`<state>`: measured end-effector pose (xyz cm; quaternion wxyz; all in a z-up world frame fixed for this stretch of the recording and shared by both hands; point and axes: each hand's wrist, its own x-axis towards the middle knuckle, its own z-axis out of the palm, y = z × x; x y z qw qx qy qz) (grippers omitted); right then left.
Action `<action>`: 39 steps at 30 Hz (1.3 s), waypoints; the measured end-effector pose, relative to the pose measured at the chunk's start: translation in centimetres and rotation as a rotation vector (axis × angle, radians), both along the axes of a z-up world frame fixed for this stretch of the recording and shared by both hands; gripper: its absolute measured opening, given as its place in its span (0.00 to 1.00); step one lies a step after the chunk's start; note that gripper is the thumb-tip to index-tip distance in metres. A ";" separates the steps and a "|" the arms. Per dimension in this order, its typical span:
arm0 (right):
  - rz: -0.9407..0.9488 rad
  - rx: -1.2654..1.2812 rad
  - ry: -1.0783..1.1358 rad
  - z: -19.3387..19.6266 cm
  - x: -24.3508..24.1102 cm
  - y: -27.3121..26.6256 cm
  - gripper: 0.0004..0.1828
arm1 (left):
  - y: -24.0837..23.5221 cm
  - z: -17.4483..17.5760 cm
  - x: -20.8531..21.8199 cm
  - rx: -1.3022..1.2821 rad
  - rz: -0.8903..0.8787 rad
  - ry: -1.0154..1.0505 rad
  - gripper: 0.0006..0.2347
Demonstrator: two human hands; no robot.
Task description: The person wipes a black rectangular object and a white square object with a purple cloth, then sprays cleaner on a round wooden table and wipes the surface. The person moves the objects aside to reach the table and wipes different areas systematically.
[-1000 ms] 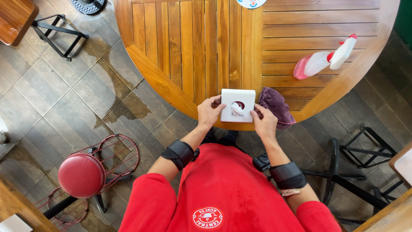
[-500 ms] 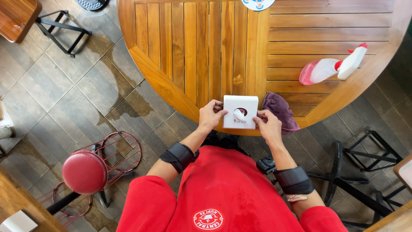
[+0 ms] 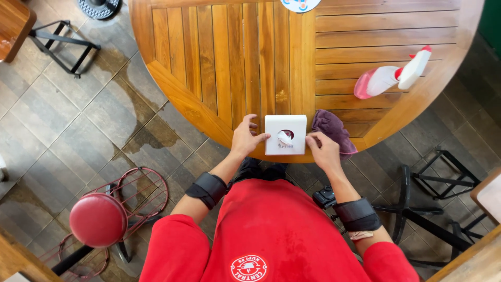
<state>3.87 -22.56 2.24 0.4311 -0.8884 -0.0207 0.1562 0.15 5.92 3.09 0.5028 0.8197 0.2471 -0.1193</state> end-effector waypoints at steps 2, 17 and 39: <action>-0.087 -0.114 -0.148 0.4 -0.1 -2.1 0.11 | 0.0 0.4 -0.5 0.089 -0.063 -0.016 0.35; -0.157 -0.206 -0.288 -4.6 1.3 -4.7 0.13 | -1.6 3.3 0.9 0.474 -0.287 -0.191 0.25; -0.804 1.294 0.011 1.8 -11.3 -21.1 0.23 | -23.8 8.5 26.1 0.395 -0.621 -0.227 0.53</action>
